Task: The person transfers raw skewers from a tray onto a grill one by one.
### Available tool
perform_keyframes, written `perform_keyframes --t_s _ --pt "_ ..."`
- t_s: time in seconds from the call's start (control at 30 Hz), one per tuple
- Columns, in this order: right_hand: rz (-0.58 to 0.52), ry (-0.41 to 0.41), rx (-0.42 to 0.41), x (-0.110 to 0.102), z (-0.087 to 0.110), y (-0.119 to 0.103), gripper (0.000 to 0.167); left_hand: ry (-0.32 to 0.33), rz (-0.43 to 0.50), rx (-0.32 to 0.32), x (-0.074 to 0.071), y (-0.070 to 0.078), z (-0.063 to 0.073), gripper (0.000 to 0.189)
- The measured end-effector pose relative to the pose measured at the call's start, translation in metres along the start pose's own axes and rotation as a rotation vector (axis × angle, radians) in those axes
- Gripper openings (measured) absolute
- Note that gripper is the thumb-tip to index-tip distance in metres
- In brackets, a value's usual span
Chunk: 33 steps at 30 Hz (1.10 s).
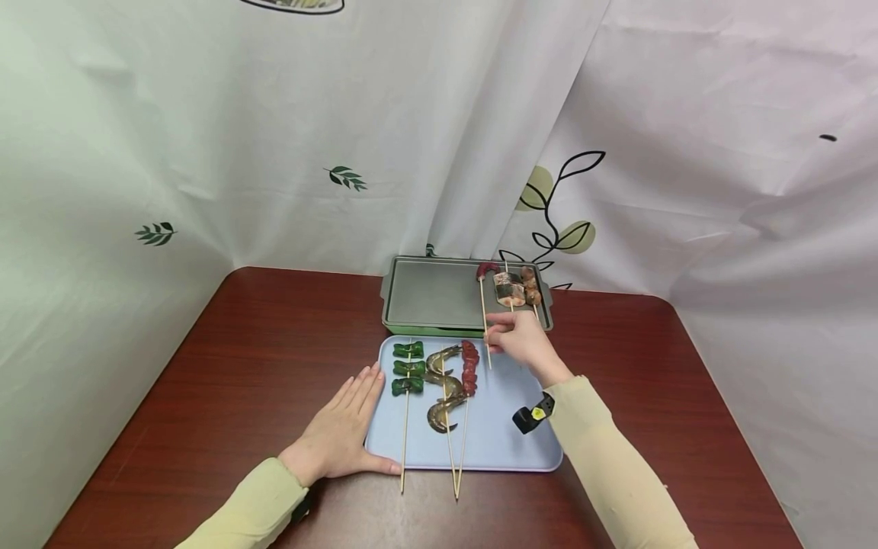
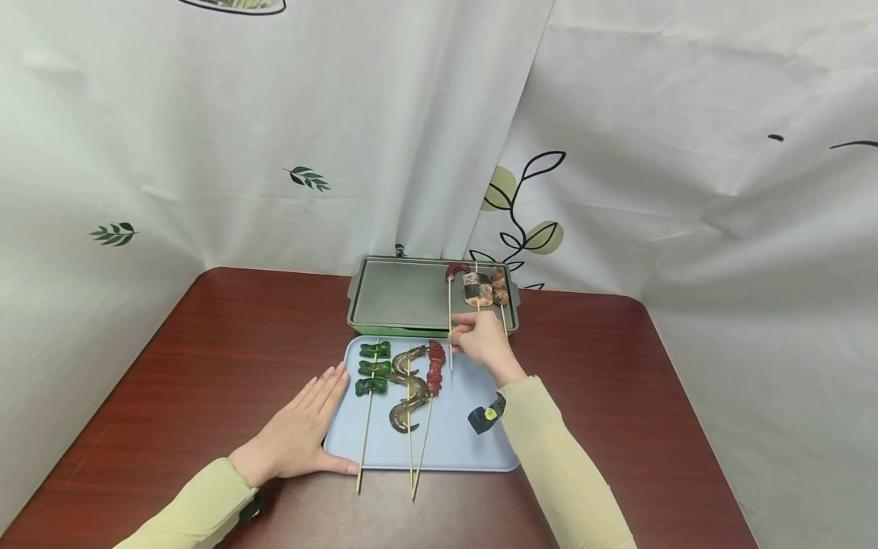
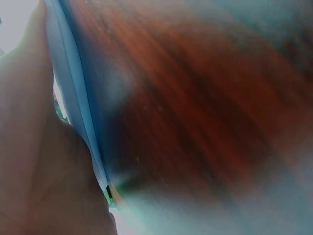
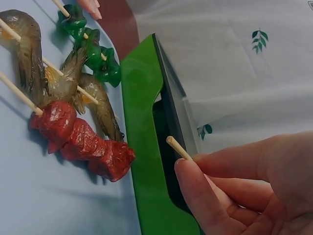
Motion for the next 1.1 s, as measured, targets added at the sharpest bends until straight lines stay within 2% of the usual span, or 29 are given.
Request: perform_keyframes --t_s 0.2,0.4,0.6,0.77,1.1 --pt "0.020 0.006 -0.014 -0.002 0.003 0.000 0.041 -0.011 0.009 -0.008 0.000 0.000 0.000 0.139" --pt "0.110 0.041 -0.107 -0.009 0.012 -0.008 0.045 -0.012 0.002 -0.009 0.000 0.000 0.000 0.139" --pt "0.076 0.070 -0.187 -0.016 0.029 -0.023 0.047 -0.012 0.005 -0.008 0.000 0.000 0.000 0.139" --pt "0.093 0.091 -0.242 -0.019 0.044 -0.036 0.043 -0.013 0.008 -0.008 0.000 0.000 0.000 0.139" --pt "0.068 0.090 -0.273 -0.024 0.066 -0.045 0.042 -0.020 0.006 -0.011 -0.001 0.000 0.000 0.139"
Point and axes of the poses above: each hand's wrist, its own z-axis away from the middle knuckle, its own x-axis out of the palm, y = z × x, the point moved 3 cm from there along -z, towards the middle knuckle, and after that the axes turned 2 degrees about -x, right-handed, at the moved point
